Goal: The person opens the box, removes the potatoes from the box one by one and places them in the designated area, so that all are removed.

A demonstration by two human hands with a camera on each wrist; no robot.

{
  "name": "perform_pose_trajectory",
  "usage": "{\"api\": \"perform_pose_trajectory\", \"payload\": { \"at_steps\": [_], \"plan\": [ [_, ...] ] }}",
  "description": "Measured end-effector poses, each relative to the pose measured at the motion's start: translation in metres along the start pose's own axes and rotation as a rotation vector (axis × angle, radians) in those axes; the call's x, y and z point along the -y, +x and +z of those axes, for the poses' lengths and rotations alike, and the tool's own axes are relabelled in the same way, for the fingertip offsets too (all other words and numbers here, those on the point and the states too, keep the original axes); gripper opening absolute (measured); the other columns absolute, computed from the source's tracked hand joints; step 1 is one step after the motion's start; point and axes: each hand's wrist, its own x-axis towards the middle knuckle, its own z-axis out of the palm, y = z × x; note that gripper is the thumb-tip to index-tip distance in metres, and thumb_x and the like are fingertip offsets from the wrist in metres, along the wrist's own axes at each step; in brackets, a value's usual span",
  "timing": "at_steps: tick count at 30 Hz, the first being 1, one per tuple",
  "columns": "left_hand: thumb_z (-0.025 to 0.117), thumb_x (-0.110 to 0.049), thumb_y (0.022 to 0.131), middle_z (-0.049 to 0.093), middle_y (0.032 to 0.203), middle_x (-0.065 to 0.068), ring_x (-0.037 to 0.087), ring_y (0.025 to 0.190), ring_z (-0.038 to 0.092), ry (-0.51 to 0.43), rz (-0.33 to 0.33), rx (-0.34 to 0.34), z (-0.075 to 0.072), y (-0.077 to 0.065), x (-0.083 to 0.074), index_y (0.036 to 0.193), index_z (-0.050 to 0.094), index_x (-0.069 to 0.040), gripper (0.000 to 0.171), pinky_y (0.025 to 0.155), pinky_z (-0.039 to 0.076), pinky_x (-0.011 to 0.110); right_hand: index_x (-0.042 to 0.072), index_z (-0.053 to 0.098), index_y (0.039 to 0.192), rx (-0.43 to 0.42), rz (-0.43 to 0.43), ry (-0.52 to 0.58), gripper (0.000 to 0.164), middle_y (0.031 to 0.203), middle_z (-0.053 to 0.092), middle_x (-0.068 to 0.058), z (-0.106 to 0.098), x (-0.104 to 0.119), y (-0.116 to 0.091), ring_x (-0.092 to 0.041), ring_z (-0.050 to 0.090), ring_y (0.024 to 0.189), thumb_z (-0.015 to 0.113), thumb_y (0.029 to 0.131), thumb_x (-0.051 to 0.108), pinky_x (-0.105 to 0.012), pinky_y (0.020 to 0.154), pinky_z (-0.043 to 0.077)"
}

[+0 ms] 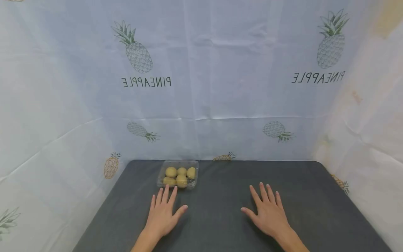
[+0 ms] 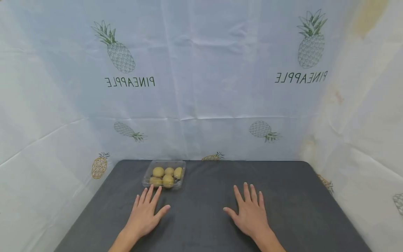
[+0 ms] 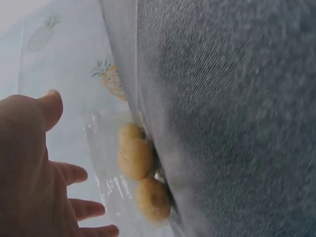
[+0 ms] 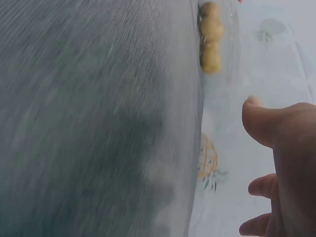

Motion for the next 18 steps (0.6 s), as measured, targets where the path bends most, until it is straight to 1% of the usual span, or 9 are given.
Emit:
{"api": "perform_pose_trajectory", "payload": {
  "at_steps": [4,10,14,18],
  "plan": [
    [0.05,-0.062,0.101,0.02,0.165,0.024,0.048,0.15,0.018,0.001,0.004,-0.047,-0.003,0.003,0.003,0.162,0.03,-0.014,0.081,0.118,0.013,0.068,0.012,0.038,0.159,-0.002,-0.022,0.005,0.087,0.163,0.023,-0.028,0.002,0.012,0.007,-0.052,0.018,0.149,0.056,0.094,0.068,-0.069,0.117,0.011],
    [0.047,-0.061,0.102,0.027,0.162,0.026,0.047,0.148,0.027,0.013,0.035,-0.133,-0.009,0.009,0.004,0.159,0.034,-0.005,0.08,0.117,0.022,0.065,0.012,0.036,0.159,-0.02,-0.055,0.004,0.087,0.162,0.026,-0.028,0.004,0.023,0.021,-0.05,0.02,0.149,0.056,0.095,0.067,-0.068,0.118,0.015],
    [0.05,-0.055,0.104,0.034,0.157,0.029,0.048,0.143,0.035,0.021,0.045,-0.225,-0.011,0.014,0.005,0.155,0.038,0.0,0.077,0.114,0.031,0.064,0.01,0.037,0.159,-0.009,-0.066,0.051,0.087,0.16,0.028,-0.03,0.007,0.034,0.03,-0.05,0.023,0.148,0.057,0.095,0.066,-0.066,0.118,0.017],
    [0.057,-0.046,0.103,0.043,0.151,0.03,0.048,0.137,0.043,0.012,0.059,-0.324,-0.011,0.016,0.01,0.152,0.041,0.005,0.072,0.107,0.04,0.063,0.008,0.038,0.158,0.009,-0.06,0.112,0.086,0.158,0.032,-0.03,0.01,0.047,0.04,-0.049,0.026,0.147,0.055,0.096,0.066,-0.065,0.118,0.02]
  ]
}}
